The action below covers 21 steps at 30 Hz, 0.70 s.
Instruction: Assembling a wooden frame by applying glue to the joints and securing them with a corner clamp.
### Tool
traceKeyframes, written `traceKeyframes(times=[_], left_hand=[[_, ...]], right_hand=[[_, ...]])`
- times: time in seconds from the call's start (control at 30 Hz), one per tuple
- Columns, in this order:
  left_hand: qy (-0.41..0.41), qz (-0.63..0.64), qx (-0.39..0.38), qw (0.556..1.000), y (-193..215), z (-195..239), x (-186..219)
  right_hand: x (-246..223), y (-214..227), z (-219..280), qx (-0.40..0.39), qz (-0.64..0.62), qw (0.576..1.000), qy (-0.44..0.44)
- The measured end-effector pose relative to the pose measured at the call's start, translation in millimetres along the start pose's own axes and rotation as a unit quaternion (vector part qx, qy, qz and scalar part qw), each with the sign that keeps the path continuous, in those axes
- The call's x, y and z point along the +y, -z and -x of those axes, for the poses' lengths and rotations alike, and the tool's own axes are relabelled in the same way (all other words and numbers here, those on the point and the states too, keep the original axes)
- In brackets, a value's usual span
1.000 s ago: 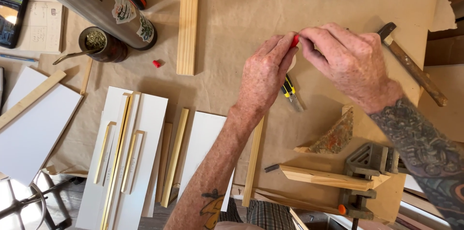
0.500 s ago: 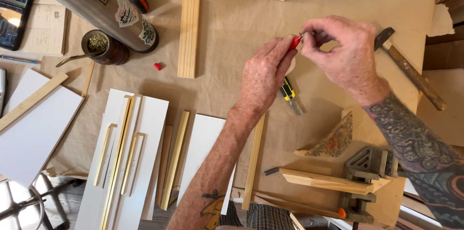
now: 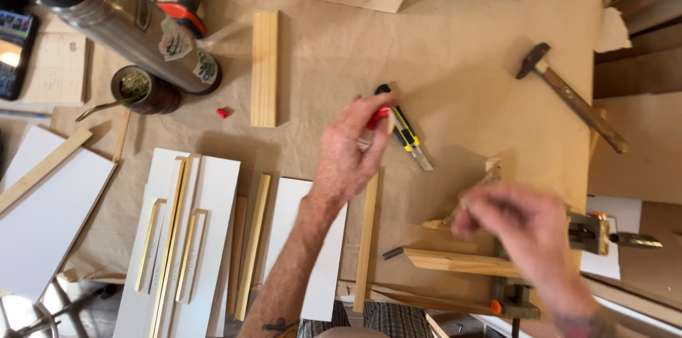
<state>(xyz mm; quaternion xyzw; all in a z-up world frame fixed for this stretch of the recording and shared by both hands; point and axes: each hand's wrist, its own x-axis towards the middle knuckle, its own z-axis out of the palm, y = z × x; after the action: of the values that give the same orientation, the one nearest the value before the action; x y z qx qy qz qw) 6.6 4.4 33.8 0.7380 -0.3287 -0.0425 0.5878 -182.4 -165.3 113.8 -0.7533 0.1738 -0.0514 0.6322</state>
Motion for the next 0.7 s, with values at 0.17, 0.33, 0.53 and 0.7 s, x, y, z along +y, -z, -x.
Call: traceKeyframes(times=[0.17, 0.33, 0.53, 0.7], left_hand=[[0.056, 0.064, 0.016, 0.996, 14.8, 8.2, 5.4], [-0.072, -0.063, 0.108, 0.99, 18.8, 39.8, 68.0], [0.008, 0.131, -0.22, 0.967, -71.2, 182.1, 137.1], [0.044, 0.178, -0.391, 0.902, -124.7, 249.4, 171.5]], right_hand=[[128.9, 31.6, 160.8, 0.203, -0.141, 0.958, -0.143], [165.7, 37.9, 291.4, 0.333, -0.199, 0.914, -0.117], [125.2, 11.6, 383.7, 0.441, -0.096, 0.841, -0.3], [122.6, -4.1, 413.4, 0.45, -0.098, 0.813, -0.357]])
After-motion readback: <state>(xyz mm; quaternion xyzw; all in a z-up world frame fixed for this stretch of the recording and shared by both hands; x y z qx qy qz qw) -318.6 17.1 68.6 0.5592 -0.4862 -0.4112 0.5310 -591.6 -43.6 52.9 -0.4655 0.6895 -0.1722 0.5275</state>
